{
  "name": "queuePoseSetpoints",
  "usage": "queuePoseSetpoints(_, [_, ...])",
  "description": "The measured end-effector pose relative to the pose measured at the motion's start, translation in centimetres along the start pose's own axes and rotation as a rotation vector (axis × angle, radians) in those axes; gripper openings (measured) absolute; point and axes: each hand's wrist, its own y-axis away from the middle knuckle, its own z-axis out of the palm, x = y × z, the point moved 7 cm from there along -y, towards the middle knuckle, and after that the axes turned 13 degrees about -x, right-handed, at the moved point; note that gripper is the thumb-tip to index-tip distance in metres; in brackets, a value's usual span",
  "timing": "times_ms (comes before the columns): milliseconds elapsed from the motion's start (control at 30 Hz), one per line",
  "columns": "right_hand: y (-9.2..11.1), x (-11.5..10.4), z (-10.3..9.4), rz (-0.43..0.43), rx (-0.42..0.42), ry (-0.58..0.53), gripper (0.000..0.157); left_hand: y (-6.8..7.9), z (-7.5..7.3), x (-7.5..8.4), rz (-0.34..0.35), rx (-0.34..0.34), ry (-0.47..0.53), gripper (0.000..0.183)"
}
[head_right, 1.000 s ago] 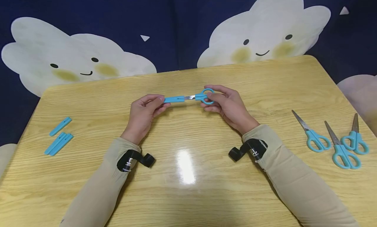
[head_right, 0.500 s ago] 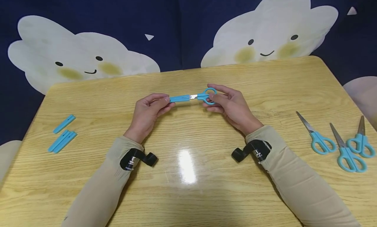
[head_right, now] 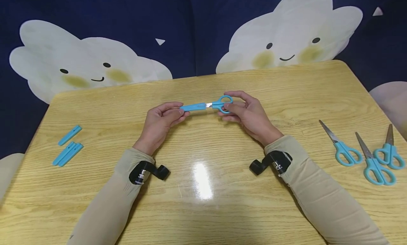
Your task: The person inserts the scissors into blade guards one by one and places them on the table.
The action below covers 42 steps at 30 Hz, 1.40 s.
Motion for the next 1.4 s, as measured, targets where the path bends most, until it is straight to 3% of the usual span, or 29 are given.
queuePoseSetpoints(433, [-0.07,0.31,-0.09,0.014,0.009,0.006,0.059,-0.03,-0.11,-0.11,0.014,-0.015,-0.026,0.025])
queuePoseSetpoints(733, [-0.11,0.46,-0.09,0.023,0.012,0.012,0.059,0.03,-0.12,-0.16,0.005,-0.029,-0.027,0.033])
queuePoseSetpoints(1400, [-0.18,0.29,-0.15,0.023,0.014,0.036,0.057,0.04,-0.04,0.08,0.002,-0.042,-0.019,0.033])
